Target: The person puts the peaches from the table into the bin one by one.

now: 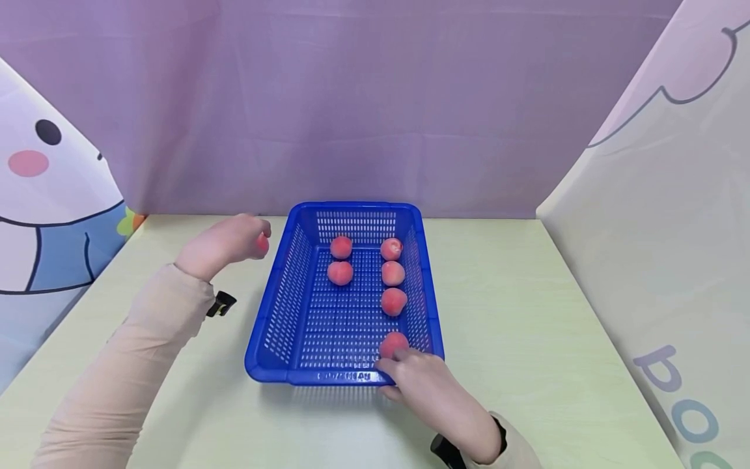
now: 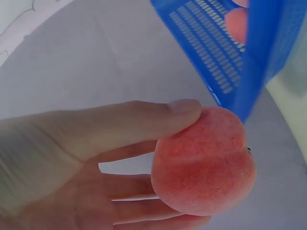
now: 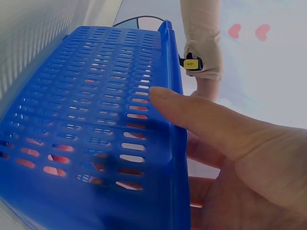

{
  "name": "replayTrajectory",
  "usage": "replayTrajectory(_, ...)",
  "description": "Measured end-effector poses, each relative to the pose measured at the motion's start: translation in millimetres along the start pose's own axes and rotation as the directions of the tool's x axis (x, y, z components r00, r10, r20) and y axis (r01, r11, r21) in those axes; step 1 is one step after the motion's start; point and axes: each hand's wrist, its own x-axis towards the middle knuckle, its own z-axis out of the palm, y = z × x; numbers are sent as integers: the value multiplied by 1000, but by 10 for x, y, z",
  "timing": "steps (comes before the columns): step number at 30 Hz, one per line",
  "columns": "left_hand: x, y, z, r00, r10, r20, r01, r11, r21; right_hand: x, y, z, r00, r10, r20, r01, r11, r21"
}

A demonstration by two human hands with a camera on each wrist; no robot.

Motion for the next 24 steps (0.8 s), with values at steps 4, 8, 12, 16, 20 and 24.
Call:
replayTrajectory(4,-11,88,-17,998,44,-35,-44,999,14,1,0,-1,1000,-1,-2,1,1000,0)
replayTrajectory(8,-11,179,-24,997,71,-43,-69,997,45,2,-5,-2,1000,4,5,-4,1000,5)
replayTrajectory(12,-5,265,-22,995,85,-46,-82,995,64,-1,-6,-3,1000,6,7,-6,1000,5)
replayTrajectory(16,-4,338,-8,989,129,-66,-123,989,85,-4,-4,-1,1000,5,7,-5,1000,3)
replayTrajectory(20,-10,425,1,984,160,-76,-151,983,109,-5,-3,-2,1000,6,8,-6,1000,2)
replayTrajectory(24,-11,530,-12,987,153,-45,-149,985,87,-3,-5,-6,1000,10,14,-10,1000,3)
